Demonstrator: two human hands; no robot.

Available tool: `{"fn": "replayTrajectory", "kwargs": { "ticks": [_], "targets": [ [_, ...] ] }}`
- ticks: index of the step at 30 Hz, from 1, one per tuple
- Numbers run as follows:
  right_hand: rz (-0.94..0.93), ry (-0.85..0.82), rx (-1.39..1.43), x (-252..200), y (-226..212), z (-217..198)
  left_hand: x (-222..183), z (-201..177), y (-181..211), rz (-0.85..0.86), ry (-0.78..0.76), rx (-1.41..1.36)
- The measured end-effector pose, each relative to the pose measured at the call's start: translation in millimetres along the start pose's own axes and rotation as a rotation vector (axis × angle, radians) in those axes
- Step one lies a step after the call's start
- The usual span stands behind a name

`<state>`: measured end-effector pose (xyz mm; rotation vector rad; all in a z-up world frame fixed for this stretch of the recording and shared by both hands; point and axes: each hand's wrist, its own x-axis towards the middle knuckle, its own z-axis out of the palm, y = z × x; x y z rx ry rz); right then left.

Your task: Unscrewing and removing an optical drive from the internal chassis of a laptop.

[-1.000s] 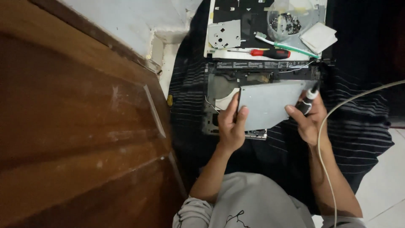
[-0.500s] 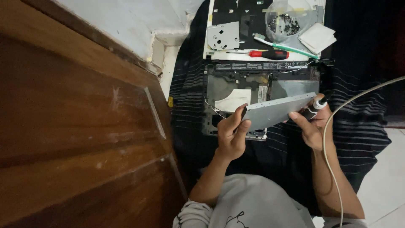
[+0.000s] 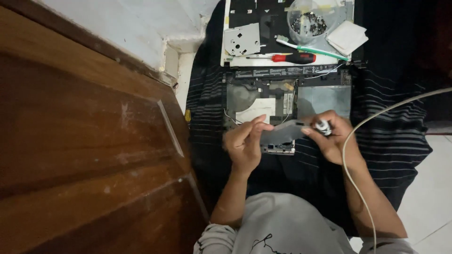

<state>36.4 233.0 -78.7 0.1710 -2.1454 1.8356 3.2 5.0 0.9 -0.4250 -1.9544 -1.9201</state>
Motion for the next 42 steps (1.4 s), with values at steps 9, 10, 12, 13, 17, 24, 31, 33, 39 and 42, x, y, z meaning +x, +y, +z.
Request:
{"fn": "replayTrajectory", "kwargs": {
  "ticks": [9, 10, 12, 13, 17, 24, 31, 33, 39, 42],
  "targets": [
    [0.165, 0.151, 0.103, 3, -4, -3, 3, -20, -6, -0.167, -0.303, 0.045],
    [0.166, 0.155, 0.105, 5, -5, -2, -2, -22, -13, -0.167, -0.308, 0.046],
    [0.208, 0.145, 0.149, 6, -5, 0, -15, -25, -29, -0.347, -0.318, -0.085],
    [0.214, 0.148, 0.148, 11, -13, 3, -21, -25, -42, -0.353, -0.322, -0.086],
    [0.278, 0.183, 0.429, 24, -27, -3, -29, -19, -74, -0.615, 0.075, -0.446],
    [0.388, -0.045, 0.436, 15, -42, 18, -24, -8, -64, -0.659, 0.369, -0.594],
    [0.271, 0.015, 0.315, 14, -46, 42, -25, 5, -54, -0.578, 0.416, -0.597],
    [0.228, 0.056, 0.389, 15, -48, 44, -26, 7, -53, -0.536, 0.453, -0.57],
    [0.127, 0.02, 0.393, 19, -59, 45, -26, 10, -50, -0.521, 0.503, -0.558],
    [0.082, 0.003, 0.297, 16, -55, 42, -27, 13, -49, -0.498, 0.536, -0.541]
  ]
}}
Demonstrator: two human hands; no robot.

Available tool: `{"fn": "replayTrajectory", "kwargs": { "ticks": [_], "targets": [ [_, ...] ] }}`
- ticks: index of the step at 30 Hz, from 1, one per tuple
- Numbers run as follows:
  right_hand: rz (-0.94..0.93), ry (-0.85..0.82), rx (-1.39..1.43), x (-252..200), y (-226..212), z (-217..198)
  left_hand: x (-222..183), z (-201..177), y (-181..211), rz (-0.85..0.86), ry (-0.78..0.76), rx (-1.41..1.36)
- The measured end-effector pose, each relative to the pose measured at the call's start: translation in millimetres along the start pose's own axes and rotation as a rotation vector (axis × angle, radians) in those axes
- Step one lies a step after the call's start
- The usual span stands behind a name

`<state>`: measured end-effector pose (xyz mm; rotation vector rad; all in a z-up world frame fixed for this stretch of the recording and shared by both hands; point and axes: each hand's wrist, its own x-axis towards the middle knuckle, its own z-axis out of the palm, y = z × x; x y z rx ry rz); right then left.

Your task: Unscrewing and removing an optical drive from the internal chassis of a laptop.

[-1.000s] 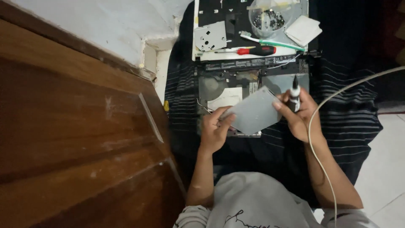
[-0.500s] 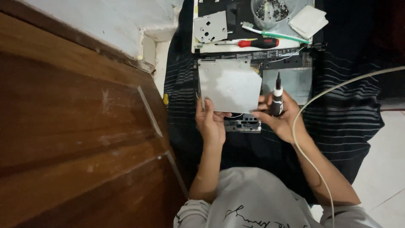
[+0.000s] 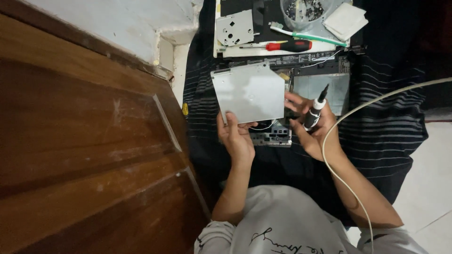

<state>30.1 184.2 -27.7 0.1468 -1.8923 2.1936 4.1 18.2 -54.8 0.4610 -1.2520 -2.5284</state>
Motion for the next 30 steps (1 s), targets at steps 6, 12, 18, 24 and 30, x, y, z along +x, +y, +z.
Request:
{"fn": "replayTrajectory", "kwargs": {
  "ticks": [6, 12, 18, 24, 30],
  "targets": [
    [-0.019, 0.07, -0.142, -5, 11, 4, 13, -50, -43, 0.209, -0.001, 0.307],
    [-0.011, 0.162, -0.142, 6, 0, 3, -6, -26, -4, 0.191, -0.318, 0.602],
    [0.083, 0.252, -0.032, 5, 14, 0, -12, -10, 15, 0.162, -0.387, 0.514],
    [0.158, 0.288, 0.032, 6, -4, 13, -15, -26, -15, 0.438, -0.274, 0.552],
    [0.227, 0.34, -0.026, -5, 32, -7, -17, -23, -8, 0.629, -0.318, 0.626]
  ]
}}
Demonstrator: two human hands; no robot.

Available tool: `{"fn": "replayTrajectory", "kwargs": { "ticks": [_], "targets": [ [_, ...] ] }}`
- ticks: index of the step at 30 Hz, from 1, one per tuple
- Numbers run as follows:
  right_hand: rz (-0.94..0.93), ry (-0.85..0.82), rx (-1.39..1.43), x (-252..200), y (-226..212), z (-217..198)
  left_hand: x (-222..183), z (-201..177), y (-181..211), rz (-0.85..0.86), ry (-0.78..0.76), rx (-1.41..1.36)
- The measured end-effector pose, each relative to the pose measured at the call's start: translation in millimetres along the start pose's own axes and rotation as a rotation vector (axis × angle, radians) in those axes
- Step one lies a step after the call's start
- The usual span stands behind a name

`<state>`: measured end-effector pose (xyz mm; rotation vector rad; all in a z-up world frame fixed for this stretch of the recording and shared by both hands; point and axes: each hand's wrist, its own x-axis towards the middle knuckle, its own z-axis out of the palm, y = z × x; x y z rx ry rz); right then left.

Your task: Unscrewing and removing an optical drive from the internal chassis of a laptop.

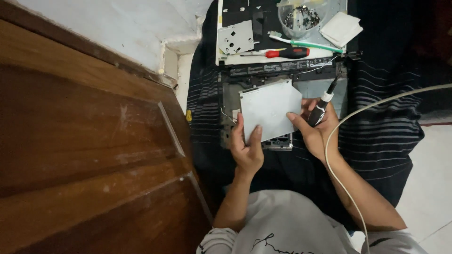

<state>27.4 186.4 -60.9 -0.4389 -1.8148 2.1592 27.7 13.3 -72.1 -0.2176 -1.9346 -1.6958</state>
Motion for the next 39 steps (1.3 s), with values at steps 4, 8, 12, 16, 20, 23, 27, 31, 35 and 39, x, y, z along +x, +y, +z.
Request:
{"fn": "replayTrajectory", "kwargs": {
  "ticks": [4, 8, 12, 16, 20, 23, 27, 31, 35, 39],
  "targets": [
    [-0.078, -0.011, -0.023, 3, 18, -6, -12, 2, -19, -0.042, 0.026, -0.06],
    [-0.128, 0.014, 0.02, 3, 13, -4, -10, -1, -25, -0.141, -0.003, -0.125],
    [-0.224, 0.019, -0.07, 1, 8, -8, -7, -8, -36, -0.216, -0.035, -0.104],
    [-0.363, -0.115, -0.008, -4, -10, -13, 17, -11, -23, -0.108, -0.075, -0.075],
    [-0.46, -0.181, -0.05, -8, -17, -9, 31, -13, -13, 0.046, -0.121, -0.06],
    [-0.512, -0.204, -0.049, -5, -16, -9, 31, -12, -13, 0.096, -0.124, -0.061],
    [-0.564, -0.206, -0.093, -5, -24, -5, 31, -18, -9, 0.134, -0.156, -0.051],
    [-0.568, -0.209, -0.188, -6, -33, -6, 24, -24, -20, 0.102, -0.176, -0.065],
    [-0.55, -0.205, -0.223, -3, -21, -9, 8, -31, -48, -0.044, -0.218, -0.15],
    [-0.392, -0.297, -0.23, -5, -19, -8, 28, -36, -7, -0.146, -0.26, -0.118]
  ]
}}
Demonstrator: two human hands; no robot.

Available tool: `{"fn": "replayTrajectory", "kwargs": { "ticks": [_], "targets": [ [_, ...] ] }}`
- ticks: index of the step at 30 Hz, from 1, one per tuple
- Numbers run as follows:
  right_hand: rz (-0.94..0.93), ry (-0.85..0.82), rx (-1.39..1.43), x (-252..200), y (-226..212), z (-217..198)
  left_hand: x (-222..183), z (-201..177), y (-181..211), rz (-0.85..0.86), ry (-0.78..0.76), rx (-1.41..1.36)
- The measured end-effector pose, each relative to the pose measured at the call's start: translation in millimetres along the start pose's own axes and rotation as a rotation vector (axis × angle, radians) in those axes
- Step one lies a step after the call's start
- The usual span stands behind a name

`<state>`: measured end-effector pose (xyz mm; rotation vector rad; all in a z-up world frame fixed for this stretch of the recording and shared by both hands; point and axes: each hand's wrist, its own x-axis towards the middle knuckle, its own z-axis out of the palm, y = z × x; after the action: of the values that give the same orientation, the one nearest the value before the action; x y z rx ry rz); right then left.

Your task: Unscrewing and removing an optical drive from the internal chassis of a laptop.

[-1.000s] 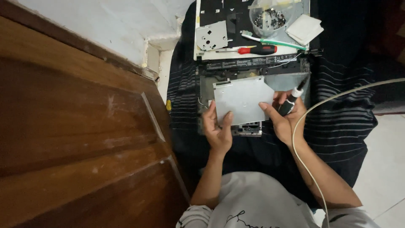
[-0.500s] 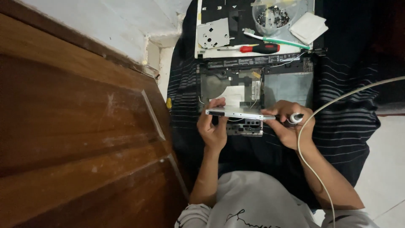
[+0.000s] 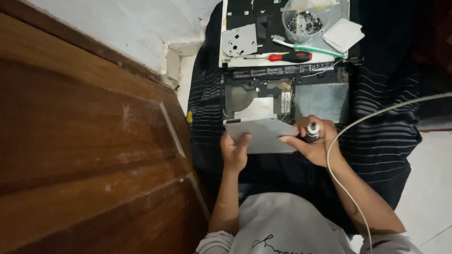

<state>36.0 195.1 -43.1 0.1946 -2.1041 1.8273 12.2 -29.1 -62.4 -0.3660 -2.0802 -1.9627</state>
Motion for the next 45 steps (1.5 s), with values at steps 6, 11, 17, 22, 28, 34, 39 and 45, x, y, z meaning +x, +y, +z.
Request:
{"fn": "replayTrajectory", "kwargs": {
  "ticks": [6, 11, 17, 22, 28, 34, 39, 45],
  "targets": [
    [0.111, -0.158, 0.008, 0, 5, 6, 7, -3, 27, -0.007, 0.021, 0.12],
    [0.13, -0.076, 0.094, 2, 11, 3, 13, -16, -11, -0.075, 0.211, 0.279],
    [0.219, 0.204, 0.263, -1, 29, -28, 135, -16, 19, -0.4, 0.457, 0.138],
    [0.317, 0.259, 0.225, 2, -5, -33, 248, -35, -58, -0.557, 0.315, 0.101],
    [0.413, 0.215, 0.236, 1, -14, -31, 315, -22, -197, 0.055, -0.012, 0.135],
    [0.438, 0.119, 0.248, -1, -23, -34, 309, -5, -207, -0.073, -0.001, 0.079],
    [0.52, 0.167, 0.314, -4, -33, -33, 299, -13, -210, -0.167, 0.013, 0.05],
    [0.495, 0.105, 0.295, -8, -26, -39, 286, -23, -213, -0.253, 0.053, -0.021]
  ]
}}
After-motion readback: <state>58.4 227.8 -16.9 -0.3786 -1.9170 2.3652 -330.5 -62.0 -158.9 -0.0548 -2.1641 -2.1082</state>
